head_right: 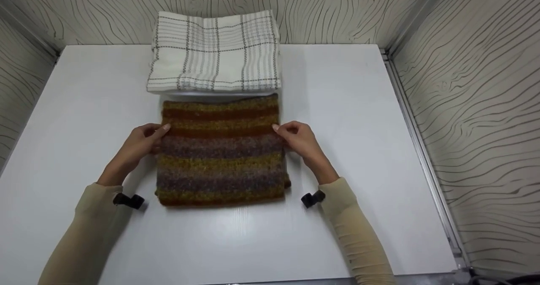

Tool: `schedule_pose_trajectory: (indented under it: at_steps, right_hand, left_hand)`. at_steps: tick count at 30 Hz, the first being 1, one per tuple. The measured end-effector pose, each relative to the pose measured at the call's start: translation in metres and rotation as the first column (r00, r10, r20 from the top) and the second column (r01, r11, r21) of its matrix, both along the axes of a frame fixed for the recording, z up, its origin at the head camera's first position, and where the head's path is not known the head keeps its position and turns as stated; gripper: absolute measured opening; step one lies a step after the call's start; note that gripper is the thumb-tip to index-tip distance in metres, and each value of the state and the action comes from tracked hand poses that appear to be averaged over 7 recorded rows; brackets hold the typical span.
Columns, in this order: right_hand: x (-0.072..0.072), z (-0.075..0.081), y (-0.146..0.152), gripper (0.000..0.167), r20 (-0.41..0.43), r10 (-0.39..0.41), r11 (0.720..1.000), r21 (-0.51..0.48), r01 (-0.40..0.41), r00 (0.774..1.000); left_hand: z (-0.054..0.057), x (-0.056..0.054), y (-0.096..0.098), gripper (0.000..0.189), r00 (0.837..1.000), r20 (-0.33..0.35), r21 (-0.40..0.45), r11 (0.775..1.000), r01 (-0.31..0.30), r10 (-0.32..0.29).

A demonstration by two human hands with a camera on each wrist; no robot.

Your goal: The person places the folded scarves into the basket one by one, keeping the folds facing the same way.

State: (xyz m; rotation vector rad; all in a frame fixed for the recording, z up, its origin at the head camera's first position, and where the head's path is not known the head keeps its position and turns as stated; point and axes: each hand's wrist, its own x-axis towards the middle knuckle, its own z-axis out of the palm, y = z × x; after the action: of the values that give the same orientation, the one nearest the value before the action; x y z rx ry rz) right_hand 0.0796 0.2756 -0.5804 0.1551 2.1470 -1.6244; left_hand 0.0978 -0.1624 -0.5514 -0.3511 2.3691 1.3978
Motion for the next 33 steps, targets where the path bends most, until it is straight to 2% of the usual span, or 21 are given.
schedule_pose_trajectory:
  at_steps: [4,8,16,23,30,33]
  right_hand:
    - [0.007,0.004,0.004,0.078,0.078,0.021,0.999,-0.043,-0.017,0.997]
    - [0.011,0.004,0.009,0.081,0.116,0.026,0.995,-0.101,-0.014,0.993]
    - [0.019,-0.003,0.018,0.077,0.139,0.06,0.979,-0.202,-0.031,0.988]
    - [0.019,-0.006,0.018,0.072,0.157,0.082,0.972,-0.231,-0.044,0.984]
    - [0.017,-0.003,0.013,0.061,0.174,0.08,0.982,-0.183,-0.048,0.982]
    - [0.016,-0.004,0.012,0.065,0.176,0.102,0.983,-0.166,-0.072,0.979]
  left_hand:
    - [0.004,0.009,-0.002,0.087,0.999,0.051,0.046,0.999,0.006,-0.009]
    - [0.007,0.017,-0.005,0.091,0.995,0.093,0.098,0.995,0.018,-0.027]
    - [0.006,0.027,-0.01,0.06,0.985,0.168,0.295,0.955,-0.025,-0.026]
    - [0.002,0.028,-0.011,0.059,0.981,0.192,0.32,0.947,-0.029,-0.035]
    - [0.0,0.026,-0.005,0.057,0.981,0.186,0.332,0.943,-0.014,-0.05]
    - [-0.002,0.025,-0.003,0.056,0.98,0.192,0.338,0.941,-0.008,-0.061]
